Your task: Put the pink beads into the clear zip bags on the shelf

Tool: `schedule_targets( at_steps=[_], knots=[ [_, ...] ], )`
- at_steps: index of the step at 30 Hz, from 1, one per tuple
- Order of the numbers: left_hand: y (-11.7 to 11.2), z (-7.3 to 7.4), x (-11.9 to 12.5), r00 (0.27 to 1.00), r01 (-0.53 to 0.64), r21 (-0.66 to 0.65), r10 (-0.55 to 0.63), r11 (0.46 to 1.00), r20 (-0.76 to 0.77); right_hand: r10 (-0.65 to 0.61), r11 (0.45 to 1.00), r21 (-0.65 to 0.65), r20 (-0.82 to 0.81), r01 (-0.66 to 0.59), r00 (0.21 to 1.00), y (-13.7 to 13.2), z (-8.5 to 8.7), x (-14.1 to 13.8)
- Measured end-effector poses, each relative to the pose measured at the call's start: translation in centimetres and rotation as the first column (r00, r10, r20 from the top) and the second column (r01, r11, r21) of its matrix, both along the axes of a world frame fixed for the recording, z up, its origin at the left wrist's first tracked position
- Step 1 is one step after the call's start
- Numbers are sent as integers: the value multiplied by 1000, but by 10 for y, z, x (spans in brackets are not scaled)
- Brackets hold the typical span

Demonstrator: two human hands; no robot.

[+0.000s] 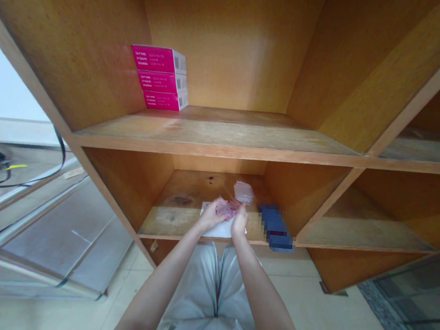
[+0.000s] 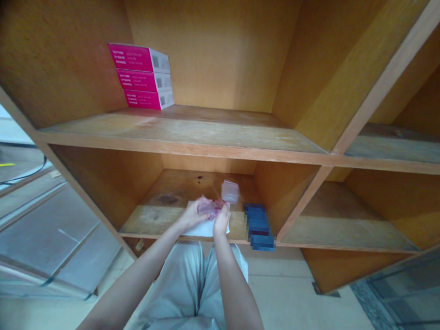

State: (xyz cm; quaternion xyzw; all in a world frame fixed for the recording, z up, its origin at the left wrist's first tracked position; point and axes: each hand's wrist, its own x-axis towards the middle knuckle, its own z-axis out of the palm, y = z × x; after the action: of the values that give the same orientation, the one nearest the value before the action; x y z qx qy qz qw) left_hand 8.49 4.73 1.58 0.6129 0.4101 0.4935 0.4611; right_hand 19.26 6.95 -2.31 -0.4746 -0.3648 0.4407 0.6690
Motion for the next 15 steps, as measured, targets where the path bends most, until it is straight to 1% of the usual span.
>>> schedule_targets(
  at_steps=[5,8,10,12,14,15],
  knots=[
    [-4,9,2,995,-32,23,34,999,-91,-3,1000,-5,4,3,1000,1,-2,0],
    [-5,12,1,997,-41,14,42,999,-72,-7,1000,-6,-28,6,1000,3,-4,-1],
    [-5,12,-1,998,-51,0,51,999,-26,-4,1000,-4,-37,4,999,3,-5,-1],
    [-4,11,-6,996,-70,-34,72,997,53,-8,1000,6,-34,9,999,3,-5,-1],
    [-5,8,-12,978,-75,-94,91,993,187,-18,1000,20,-20,18,1000,2,-4,-1],
    [-6,7,-16,958,-64,-129,97,990,270,-22,999,25,-11,22,1000,2,-4,-1]
  ],
)
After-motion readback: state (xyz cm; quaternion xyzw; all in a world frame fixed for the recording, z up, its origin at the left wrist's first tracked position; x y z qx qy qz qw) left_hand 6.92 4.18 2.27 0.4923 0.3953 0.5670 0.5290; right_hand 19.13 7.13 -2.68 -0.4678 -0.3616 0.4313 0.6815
